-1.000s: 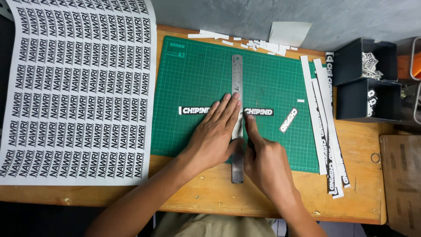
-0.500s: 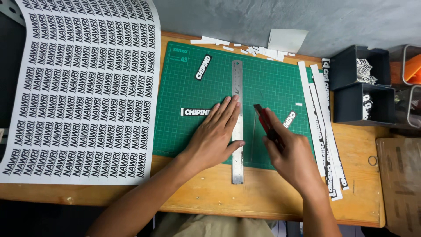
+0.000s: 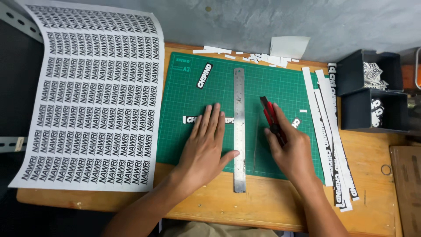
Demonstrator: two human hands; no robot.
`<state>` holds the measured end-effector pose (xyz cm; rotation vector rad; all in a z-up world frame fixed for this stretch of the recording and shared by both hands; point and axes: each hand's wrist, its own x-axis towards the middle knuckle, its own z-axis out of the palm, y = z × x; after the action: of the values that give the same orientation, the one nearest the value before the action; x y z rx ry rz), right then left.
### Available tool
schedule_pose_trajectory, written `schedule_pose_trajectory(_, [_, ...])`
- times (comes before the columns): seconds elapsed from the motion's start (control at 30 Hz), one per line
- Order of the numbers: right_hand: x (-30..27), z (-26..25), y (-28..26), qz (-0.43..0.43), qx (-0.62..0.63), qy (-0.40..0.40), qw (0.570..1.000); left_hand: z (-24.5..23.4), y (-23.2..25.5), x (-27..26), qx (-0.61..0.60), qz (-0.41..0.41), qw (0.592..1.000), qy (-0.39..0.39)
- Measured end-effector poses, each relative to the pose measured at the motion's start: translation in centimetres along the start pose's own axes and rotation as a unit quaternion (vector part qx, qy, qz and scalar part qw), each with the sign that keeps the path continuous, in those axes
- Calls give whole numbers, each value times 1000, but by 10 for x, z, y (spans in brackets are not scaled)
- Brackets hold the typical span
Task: The person uses a metal ruler and a red utility knife to cut strips of printed stickers on a green cutting mat. They align the ruler along the printed text and slice through the material to separate individual sticker units, repeating the process for multiple strips.
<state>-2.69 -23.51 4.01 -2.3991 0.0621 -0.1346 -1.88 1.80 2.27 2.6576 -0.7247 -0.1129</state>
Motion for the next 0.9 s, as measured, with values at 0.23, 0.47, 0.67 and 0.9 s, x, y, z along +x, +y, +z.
schedule_pose_trajectory(0.23, [0, -5, -3, 11, 10, 8, 1000, 19, 22, 6, -38, 21, 999, 14])
schedule_pose_trajectory(0.47, [1, -9, -8, 12, 24, 6, 1000, 18, 27, 10, -45, 53, 997, 39])
schedule_pose_trajectory(0.67, [-1, -10, -12, 3, 18, 12, 1000, 21, 12, 17, -27, 102, 994, 22])
schedule_pose_trajectory(0.9, [-3, -8, -16, -7, 34, 4, 999, 15, 2, 16, -2, 83, 996, -11])
